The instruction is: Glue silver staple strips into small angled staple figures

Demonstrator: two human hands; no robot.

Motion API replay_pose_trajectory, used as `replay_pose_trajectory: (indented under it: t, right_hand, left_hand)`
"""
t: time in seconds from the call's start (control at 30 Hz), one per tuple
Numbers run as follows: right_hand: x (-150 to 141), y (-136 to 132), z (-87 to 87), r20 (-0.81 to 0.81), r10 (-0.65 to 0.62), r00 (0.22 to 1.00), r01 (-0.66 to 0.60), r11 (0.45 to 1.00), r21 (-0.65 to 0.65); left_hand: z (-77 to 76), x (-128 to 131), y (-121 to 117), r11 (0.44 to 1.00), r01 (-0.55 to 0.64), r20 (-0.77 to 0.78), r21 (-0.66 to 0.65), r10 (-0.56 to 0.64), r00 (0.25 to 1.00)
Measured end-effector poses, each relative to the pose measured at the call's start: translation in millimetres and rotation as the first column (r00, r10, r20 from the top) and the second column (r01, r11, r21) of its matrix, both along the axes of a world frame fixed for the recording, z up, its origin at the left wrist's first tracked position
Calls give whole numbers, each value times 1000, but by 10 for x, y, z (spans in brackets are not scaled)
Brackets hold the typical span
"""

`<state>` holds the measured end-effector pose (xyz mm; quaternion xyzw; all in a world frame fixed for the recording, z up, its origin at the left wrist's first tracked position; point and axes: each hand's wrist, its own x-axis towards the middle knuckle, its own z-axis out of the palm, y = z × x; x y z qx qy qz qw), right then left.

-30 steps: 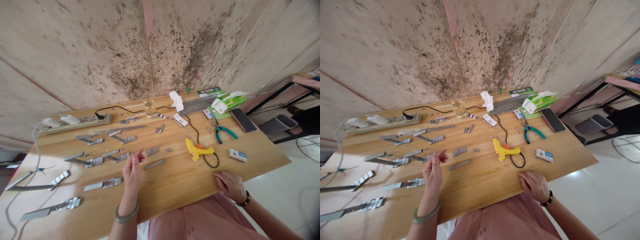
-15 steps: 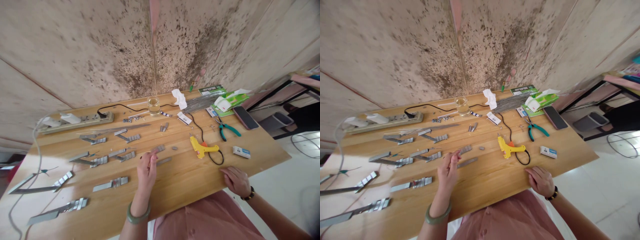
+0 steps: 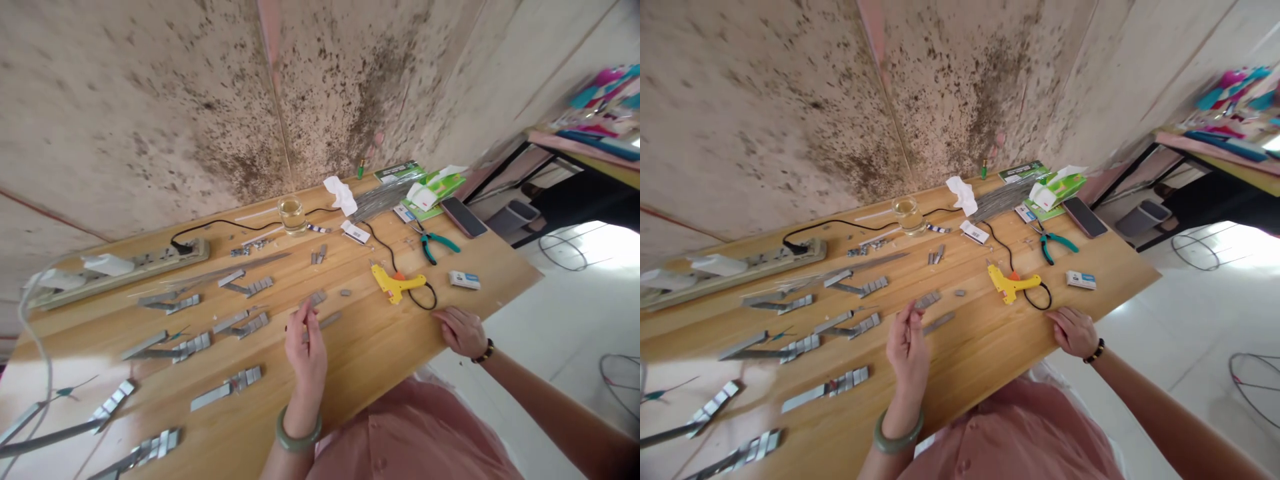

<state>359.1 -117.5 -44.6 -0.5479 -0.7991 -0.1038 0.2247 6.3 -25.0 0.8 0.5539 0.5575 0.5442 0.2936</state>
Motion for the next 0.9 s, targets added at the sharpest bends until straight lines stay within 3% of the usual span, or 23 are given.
replay_pose_trajectory:
  t: [0.2,0.53,0.73,0.9]
  right_hand:
    - [-24,-2,47,4,-36,999,36,998,-46]
    - [2,-14,56,-30,-13,999,11,999,-43]
    - [24,-11,32,-83,26,996,-27,999,-17]
    - [27,-8,51,-91,41,995,-44,999,-24]
  left_hand:
    - [36,65,-25,999,2,55,46,-4,998]
    - [33,-11,103,981,8,-309,195,53,950]
    - [-27,-29,179,970,-11,-409,241,112,906]
    - [70,-50,218,974,99,-529,202,24,848]
